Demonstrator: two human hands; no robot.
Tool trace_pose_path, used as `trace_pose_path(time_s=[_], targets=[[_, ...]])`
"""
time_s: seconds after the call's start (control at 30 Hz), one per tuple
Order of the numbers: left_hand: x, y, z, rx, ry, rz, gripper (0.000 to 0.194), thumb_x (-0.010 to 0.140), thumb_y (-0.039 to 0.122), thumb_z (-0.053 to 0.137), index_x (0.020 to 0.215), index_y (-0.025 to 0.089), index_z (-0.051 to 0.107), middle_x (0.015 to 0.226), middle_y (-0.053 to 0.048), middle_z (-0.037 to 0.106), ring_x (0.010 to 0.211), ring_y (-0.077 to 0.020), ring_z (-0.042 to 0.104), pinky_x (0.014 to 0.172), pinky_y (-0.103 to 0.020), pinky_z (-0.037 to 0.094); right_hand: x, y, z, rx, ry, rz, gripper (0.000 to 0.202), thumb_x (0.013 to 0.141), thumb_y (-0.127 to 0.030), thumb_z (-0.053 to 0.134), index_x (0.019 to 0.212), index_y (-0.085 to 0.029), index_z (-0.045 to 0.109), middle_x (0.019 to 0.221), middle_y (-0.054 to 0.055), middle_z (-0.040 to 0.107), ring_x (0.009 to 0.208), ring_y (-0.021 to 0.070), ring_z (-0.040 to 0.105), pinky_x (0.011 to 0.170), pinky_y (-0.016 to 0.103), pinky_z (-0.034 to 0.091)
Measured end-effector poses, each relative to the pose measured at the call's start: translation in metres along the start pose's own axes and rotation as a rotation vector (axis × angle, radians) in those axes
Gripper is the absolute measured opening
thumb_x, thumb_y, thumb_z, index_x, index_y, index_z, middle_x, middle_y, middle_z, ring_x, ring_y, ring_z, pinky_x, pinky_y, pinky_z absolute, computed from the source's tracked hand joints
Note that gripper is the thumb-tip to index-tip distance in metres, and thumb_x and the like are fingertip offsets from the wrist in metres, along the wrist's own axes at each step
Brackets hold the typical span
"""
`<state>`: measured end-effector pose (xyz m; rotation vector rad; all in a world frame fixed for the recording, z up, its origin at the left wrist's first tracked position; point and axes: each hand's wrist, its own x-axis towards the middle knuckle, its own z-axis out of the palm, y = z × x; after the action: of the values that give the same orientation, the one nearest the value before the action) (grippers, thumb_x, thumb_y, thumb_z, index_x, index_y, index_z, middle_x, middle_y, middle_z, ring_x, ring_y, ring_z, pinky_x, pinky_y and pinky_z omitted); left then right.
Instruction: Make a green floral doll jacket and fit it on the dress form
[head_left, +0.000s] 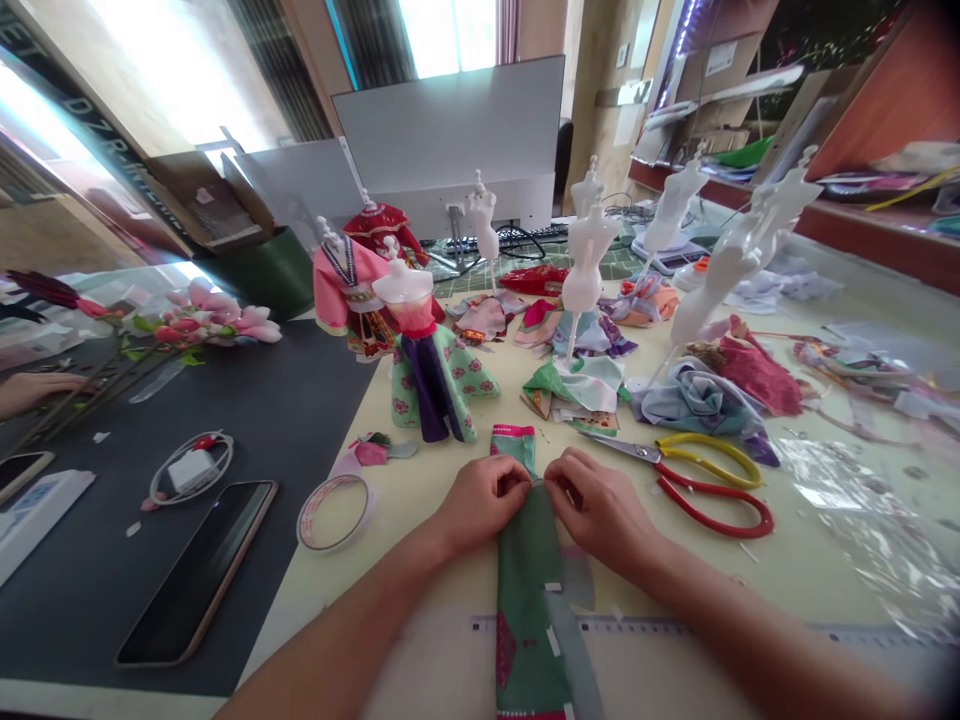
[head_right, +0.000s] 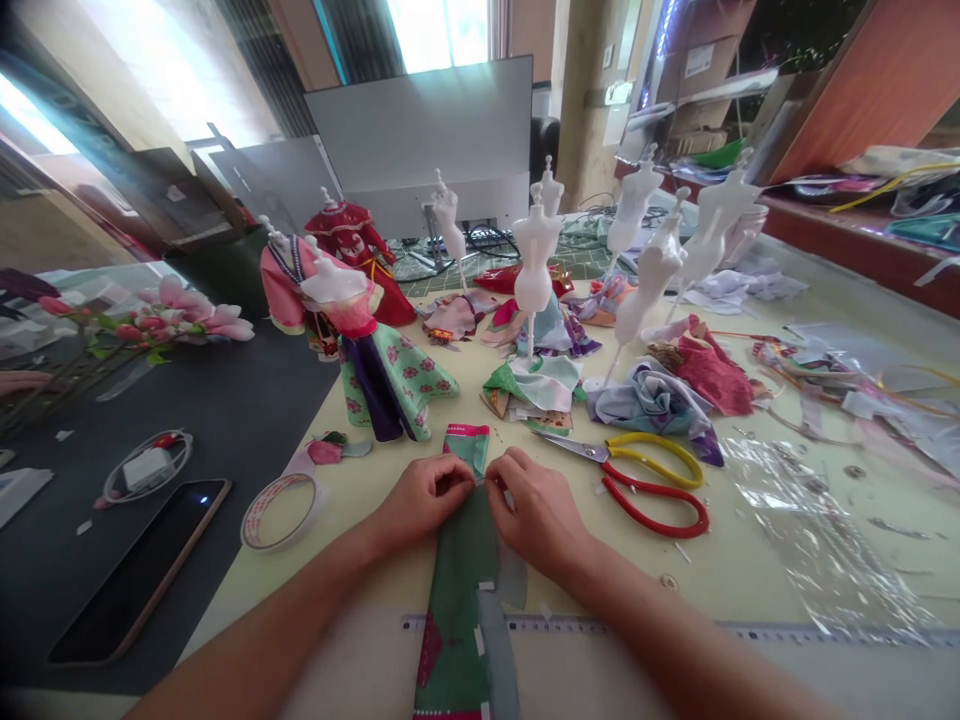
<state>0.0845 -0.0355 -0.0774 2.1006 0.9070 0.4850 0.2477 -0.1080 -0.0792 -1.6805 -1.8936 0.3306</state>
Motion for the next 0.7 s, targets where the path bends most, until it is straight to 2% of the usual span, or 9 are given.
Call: trace_pose_path(time_s=[0.17,0.7], targets=[[0.0000,0.0001,0.0002,-0.008,-0.016,-0.002,0.013,0.079,0.023,0.051,0.078,0.017,0.063,0.075,-0.001,0.064,0.065,-0.0126,0.054,0.058,-0.022,0.041,-0.0019,-0.0038,0.0011,-0.037,-0.095,-0.012,0.019,0.085,-0.019,0.042,0.085,-0.019,0.061,0.081,0.004,0.060,0.066,0.0148,0.055,0.057,0.024,0.034],[-0.0006,0.0015,0.0001,0.002,-0.021,0.061,0.014,0.081,0.021,0.052,0.077,0.016,0.064,0.073,-0.001,0.062,0.068,-0.0125,0.054,0.062,-0.022,0.040,0.0007,-0.0025,0.0071,0.013,-0.090,0.009,0.018,0.084,-0.018,0.045,0.083,-0.018,0.063,0.078,0.004,0.060,0.069,0.0155,0.057,0.061,0.024,0.039]])
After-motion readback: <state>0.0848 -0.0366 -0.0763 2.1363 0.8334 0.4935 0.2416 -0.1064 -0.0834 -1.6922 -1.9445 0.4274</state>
